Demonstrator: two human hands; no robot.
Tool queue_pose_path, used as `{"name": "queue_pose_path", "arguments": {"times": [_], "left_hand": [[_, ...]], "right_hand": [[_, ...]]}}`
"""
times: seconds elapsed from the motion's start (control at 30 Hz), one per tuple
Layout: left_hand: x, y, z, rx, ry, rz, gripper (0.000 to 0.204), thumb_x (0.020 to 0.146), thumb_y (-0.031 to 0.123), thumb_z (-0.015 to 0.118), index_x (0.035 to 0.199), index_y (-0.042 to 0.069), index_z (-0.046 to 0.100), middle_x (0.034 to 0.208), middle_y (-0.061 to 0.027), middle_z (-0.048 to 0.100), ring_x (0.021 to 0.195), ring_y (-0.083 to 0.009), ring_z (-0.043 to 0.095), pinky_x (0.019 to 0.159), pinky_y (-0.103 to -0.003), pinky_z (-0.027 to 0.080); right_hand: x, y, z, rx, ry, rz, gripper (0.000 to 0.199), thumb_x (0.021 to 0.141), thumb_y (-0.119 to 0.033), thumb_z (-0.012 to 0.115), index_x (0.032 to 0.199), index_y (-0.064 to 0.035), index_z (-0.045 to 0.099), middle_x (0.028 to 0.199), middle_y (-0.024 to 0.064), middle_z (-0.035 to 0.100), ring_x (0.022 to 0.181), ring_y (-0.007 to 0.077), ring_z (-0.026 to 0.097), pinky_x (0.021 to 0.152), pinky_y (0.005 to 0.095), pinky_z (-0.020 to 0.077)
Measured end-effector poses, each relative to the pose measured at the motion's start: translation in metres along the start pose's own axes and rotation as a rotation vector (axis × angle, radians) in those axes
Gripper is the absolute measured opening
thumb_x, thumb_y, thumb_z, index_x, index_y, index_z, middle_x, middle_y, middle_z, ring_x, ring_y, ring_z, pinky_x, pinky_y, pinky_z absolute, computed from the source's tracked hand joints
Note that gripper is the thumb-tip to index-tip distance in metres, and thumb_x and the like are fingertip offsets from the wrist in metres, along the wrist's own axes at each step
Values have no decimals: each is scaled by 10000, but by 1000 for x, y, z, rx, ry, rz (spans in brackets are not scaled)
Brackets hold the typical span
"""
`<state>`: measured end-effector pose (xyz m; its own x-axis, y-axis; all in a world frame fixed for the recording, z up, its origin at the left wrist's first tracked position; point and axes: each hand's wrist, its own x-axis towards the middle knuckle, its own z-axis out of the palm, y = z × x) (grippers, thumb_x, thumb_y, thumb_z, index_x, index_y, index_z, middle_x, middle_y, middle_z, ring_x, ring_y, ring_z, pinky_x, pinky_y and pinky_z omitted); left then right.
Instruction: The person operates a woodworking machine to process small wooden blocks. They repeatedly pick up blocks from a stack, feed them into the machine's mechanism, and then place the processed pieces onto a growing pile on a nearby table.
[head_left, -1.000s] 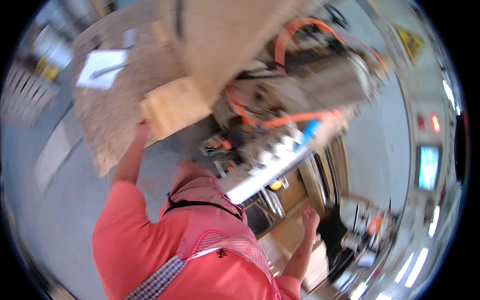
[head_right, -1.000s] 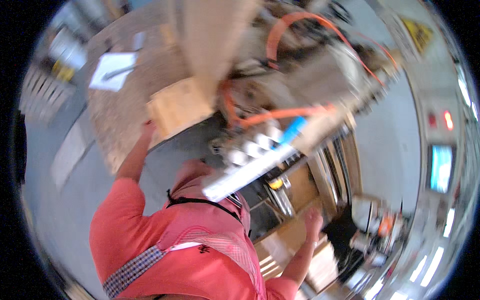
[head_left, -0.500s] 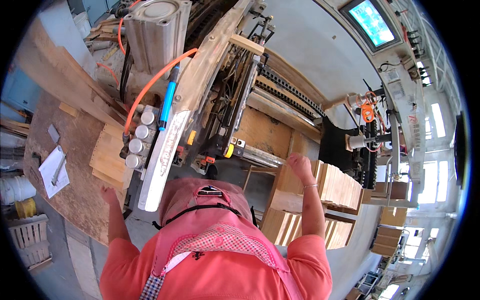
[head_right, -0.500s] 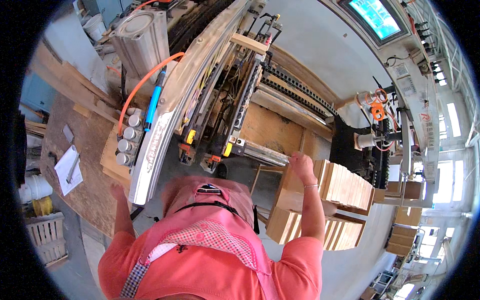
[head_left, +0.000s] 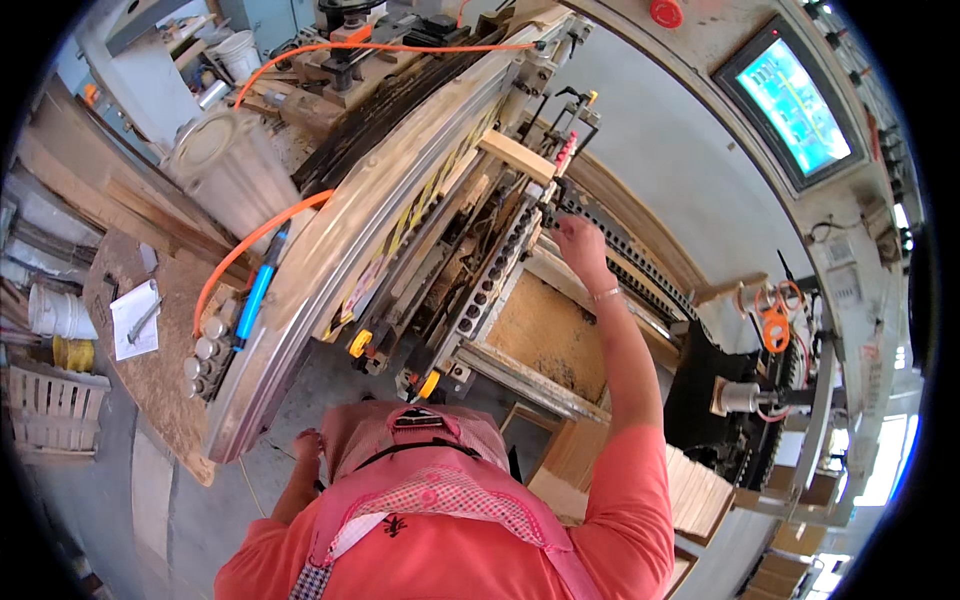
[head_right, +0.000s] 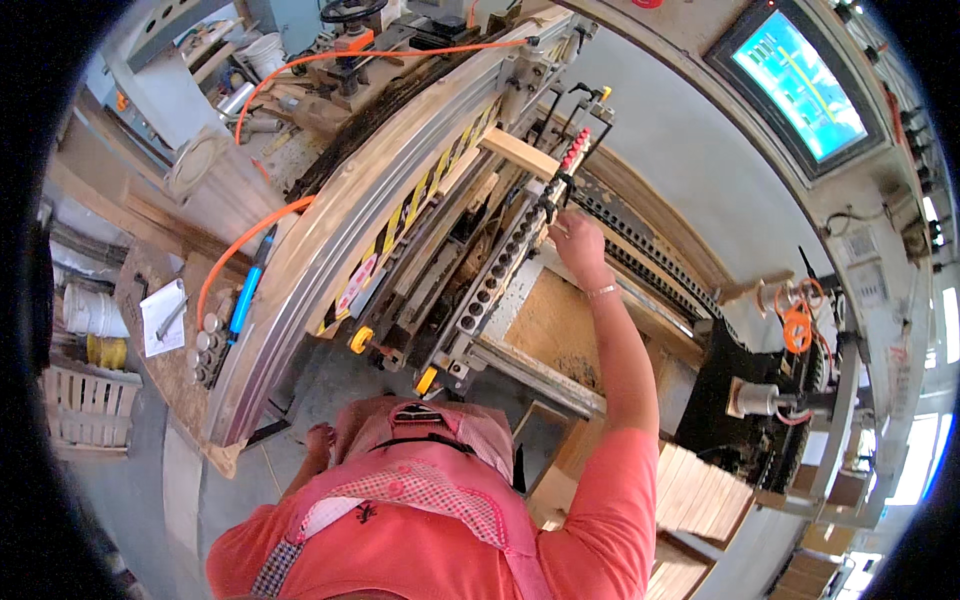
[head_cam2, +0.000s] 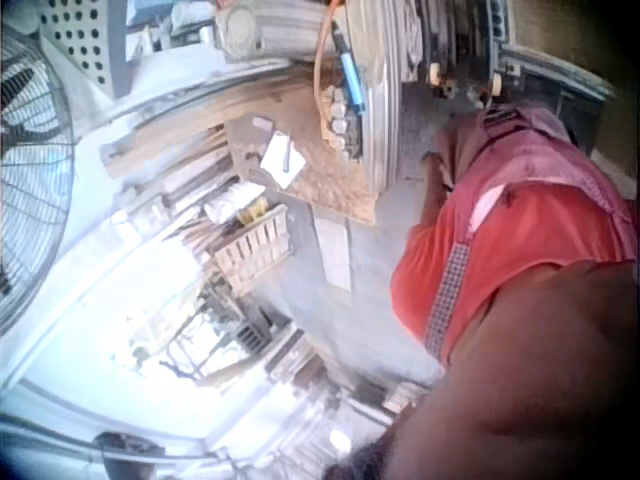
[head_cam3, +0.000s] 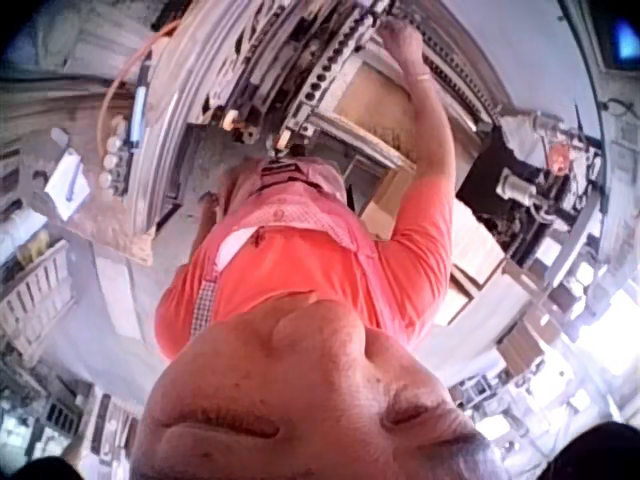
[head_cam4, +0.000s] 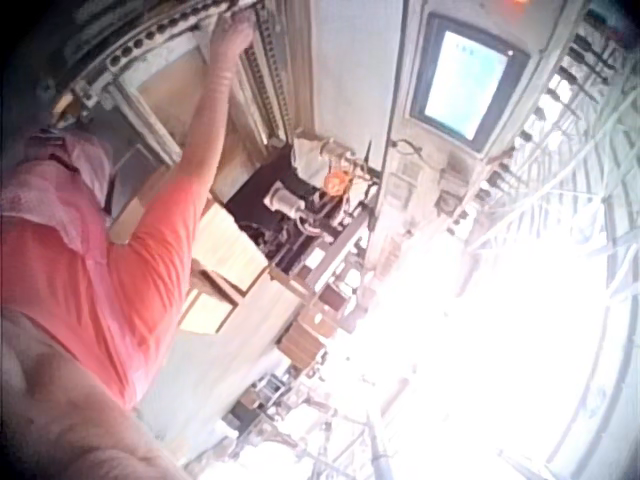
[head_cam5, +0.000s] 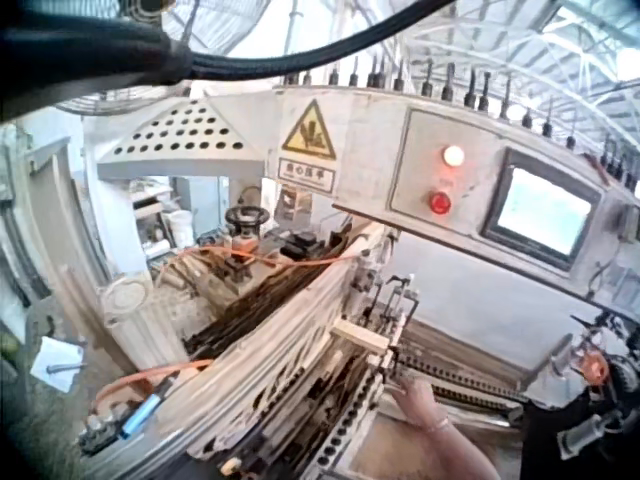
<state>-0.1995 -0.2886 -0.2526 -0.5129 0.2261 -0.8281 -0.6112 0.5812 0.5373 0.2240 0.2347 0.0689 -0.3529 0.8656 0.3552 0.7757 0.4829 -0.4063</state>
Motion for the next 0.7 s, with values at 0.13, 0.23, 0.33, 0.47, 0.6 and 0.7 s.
{"name": "queue_pose_path", "arguments": {"times": [0.13, 0.23, 0.33, 0.47, 0.6, 0.7], "left_hand": [[-28, -3, 56, 474, 130, 406, 199, 732, 65, 582, 905, 63, 681, 789, -90, 664, 727, -226, 626, 653, -334, 498], [-46, 0, 78, 486, 268, 350, 221, 720, 107, 600, 917, 60, 689, 856, -124, 682, 818, -261, 648, 744, -335, 499], [-73, 11, 81, 622, 383, 323, 254, 697, 158, 614, 924, 70, 687, 888, -133, 682, 865, -288, 647, 775, -347, 496], [-68, -1, 68, 743, 451, 281, 308, 673, 191, 617, 957, 86, 679, 944, -138, 675, 913, -308, 632, 813, -365, 484], [-82, 23, 80, 842, 366, 261, 362, 667, 183, 618, 1014, 90, 659, 998, -140, 663, 956, -292, 621, 841, -376, 469], [-81, 44, 87, 797, 286, 334, 362, 681, 160, 629, 1034, 84, 649, 986, -141, 664, 952, -277, 624, 826, -355, 473]], "right_hand": [[85, 18, 26, -102, 9, -95, 325, 693, -187, 721, 959, -22, 632, 915, 167, 606, 955, 340, 556, 819, 408, 451], [128, 33, 47, -197, -81, -72, 444, 642, -258, 758, 999, -32, 625, 965, 166, 606, 985, 330, 545, 873, 405, 445], [155, 41, 69, -247, -205, -44, 459, 621, -286, 768, 974, -32, 623, 976, 174, 603, 995, 331, 542, 877, 407, 442], [174, 43, 87, -244, -326, -67, 450, 627, -325, 738, 943, -27, 619, 912, 181, 631, 893, 336, 605, 787, 419, 494], [178, 45, 94, -267, -379, -65, 409, 636, -314, 721, 925, -38, 636, 887, 180, 638, 866, 337, 617, 769, 415, 504], [178, 37, 88, -240, -436, -28, 367, 644, -293, 708, 898, -35, 648, 871, 179, 640, 847, 337, 621, 758, 409, 509]]}}
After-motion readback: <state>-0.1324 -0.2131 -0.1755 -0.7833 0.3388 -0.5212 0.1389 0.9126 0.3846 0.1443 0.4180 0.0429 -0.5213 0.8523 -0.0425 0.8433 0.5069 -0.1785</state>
